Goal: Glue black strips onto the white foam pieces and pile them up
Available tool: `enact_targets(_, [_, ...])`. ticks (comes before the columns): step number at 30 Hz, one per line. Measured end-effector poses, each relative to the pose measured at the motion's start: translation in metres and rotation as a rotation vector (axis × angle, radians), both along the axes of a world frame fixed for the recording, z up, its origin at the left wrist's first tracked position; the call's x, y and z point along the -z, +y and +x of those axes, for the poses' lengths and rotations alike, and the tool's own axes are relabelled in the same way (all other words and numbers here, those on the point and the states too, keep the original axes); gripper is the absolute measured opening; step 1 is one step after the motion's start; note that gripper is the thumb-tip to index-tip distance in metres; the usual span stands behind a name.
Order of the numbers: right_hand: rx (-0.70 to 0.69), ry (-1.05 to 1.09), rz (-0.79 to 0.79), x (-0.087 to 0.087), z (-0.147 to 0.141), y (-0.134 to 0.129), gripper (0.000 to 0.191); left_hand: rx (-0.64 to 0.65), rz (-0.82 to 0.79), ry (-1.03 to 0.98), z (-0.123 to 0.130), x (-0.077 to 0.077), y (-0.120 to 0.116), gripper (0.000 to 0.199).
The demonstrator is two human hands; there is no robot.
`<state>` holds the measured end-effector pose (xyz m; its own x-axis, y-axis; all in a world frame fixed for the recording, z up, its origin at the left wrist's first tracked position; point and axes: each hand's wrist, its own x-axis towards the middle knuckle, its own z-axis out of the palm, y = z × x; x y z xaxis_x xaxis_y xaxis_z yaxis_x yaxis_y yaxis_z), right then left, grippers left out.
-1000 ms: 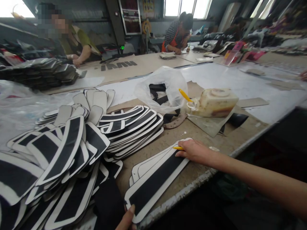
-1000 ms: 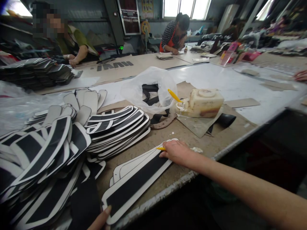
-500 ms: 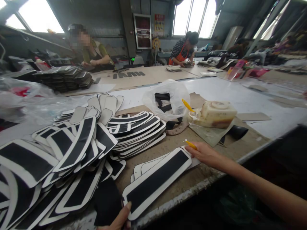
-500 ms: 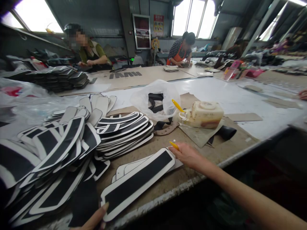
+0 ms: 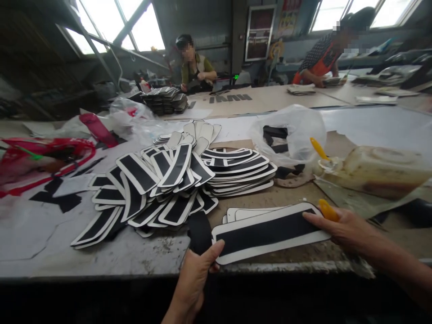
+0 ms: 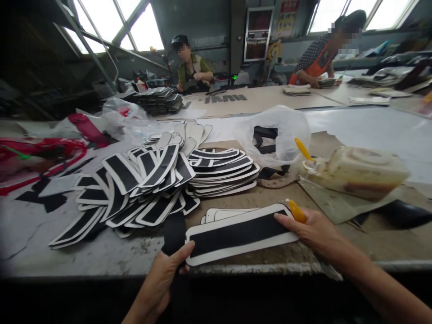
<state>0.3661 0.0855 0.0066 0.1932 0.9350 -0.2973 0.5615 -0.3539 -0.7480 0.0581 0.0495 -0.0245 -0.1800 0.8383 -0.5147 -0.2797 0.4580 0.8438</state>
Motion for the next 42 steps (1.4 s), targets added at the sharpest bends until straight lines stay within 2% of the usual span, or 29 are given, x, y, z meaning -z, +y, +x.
enact_targets(3, [0.009, 0.084, 0.026, -0.007, -0.005, -0.008, 0.046, 0.072, 0.034, -0.047, 0.0, -0.003, -0.002, 0.045])
enact_targets(7, [0.109, 0.426, -0.09, -0.01, -0.009, -0.021, 0.042, 0.06, 0.034, -0.251, -0.003, -0.011, -0.008, 0.055])
enact_targets(11, [0.175, 0.726, -0.159, -0.002, -0.01, -0.031, 0.036, -0.013, -0.062, -0.376, -0.006, -0.011, -0.014, 0.063])
enact_targets(15, [0.2, 0.801, -0.155, 0.008, -0.011, -0.034, 0.039, -0.056, -0.144, -0.382, -0.002, -0.007, -0.016, 0.062])
enact_targets(17, [0.18, 0.766, -0.135, 0.012, -0.011, -0.034, 0.045, -0.067, -0.129, -0.301, 0.0, -0.006, -0.015, 0.063])
enact_targets(20, [0.119, 0.719, -0.1, 0.013, -0.011, -0.032, 0.054, -0.09, -0.044, -0.077, 0.003, -0.003, -0.01, 0.066])
enact_targets(25, [0.066, 0.628, -0.05, 0.016, -0.012, -0.03, 0.054, -0.074, -0.003, 0.133, 0.002, 0.008, -0.002, 0.061])
enact_targets(28, [0.065, 0.541, -0.077, 0.017, -0.014, -0.031, 0.055, -0.088, -0.062, 0.098, 0.001, 0.008, -0.002, 0.057])
enact_targets(32, [0.135, 0.395, -0.141, 0.019, -0.014, -0.03, 0.052, -0.002, -0.059, -0.125, 0.001, 0.007, -0.007, 0.048])
enact_targets(35, [0.202, 0.278, -0.171, 0.02, -0.015, -0.028, 0.05, -0.006, 0.01, -0.074, 0.0, 0.009, -0.009, 0.051])
enact_targets(38, [0.21, 0.181, -0.169, 0.021, -0.018, -0.027, 0.05, -0.006, 0.055, 0.012, -0.001, 0.01, -0.009, 0.059])
enact_targets(42, [0.212, 0.004, -0.151, 0.019, -0.023, -0.028, 0.05, 0.027, 0.109, 0.013, -0.001, 0.008, -0.009, 0.044])
